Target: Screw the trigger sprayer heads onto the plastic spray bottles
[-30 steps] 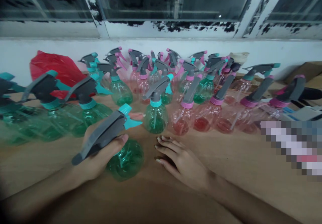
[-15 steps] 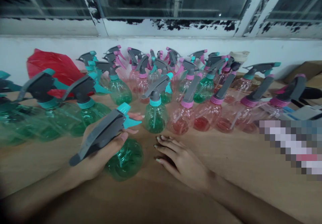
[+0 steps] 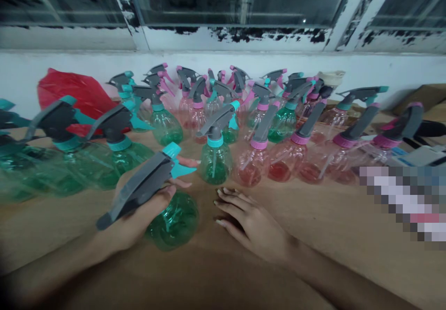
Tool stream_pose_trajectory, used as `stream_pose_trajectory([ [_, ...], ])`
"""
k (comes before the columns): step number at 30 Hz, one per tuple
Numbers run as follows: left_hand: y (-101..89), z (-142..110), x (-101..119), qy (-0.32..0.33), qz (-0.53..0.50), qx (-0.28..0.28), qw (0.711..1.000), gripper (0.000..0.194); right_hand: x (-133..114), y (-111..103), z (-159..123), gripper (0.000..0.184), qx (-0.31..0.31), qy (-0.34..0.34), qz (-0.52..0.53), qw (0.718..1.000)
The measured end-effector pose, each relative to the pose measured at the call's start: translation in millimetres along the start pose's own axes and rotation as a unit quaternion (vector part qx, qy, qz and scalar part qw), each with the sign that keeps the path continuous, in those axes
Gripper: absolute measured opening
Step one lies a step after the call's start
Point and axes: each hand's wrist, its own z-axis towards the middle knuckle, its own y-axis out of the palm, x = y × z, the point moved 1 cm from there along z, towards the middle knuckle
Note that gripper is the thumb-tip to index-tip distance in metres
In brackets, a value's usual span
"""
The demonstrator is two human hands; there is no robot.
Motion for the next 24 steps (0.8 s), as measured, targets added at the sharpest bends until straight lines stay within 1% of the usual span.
stream_pose_trajectory([
  [3, -1.0, -0.2, -2.2, -0.001, 0.009, -0.010, 1.000, 0.035, -0.2, -0.2, 0.0, 0.035, -0.005, 0.003, -0.003, 1.000],
  [5, -2.0, 0.5, -3.6, 0.013, 0.014, -0.012, 1.000, 0.035, -0.1, -0.1, -0.2, 0.035, -0.006, 0.006, -0.002, 1.000],
  [10, -4.6, 3.3, 0.4, 0.049, 0.038, -0.014, 0.998, 0.024, 1.2, 1.1, -0.7, 0.036, 0.007, 0.001, 0.003, 1.000],
  [14, -6.4, 2.2, 4.6, 0.054, 0.062, -0.001, 0.997, 0.016, 1.4, 1.3, -0.9, 0.035, 0.007, -0.003, -0.005, 1.000],
  [18, -6.0, 0.2, 1.6, 0.051, 0.059, -0.007, 0.997, 0.019, -0.1, 0.1, -0.4, 0.036, 0.004, 0.002, -0.005, 1.000],
  [21, -4.5, -1.0, -2.4, 0.045, 0.048, -0.009, 0.998, 0.027, -0.9, -0.5, 0.0, 0.035, 0.001, 0.001, -0.003, 1.000],
  [24, -2.8, -2.6, -3.8, 0.038, 0.038, 0.011, 0.998, 0.031, -0.8, -0.4, 0.1, 0.035, -0.001, 0.001, -0.002, 1.000],
])
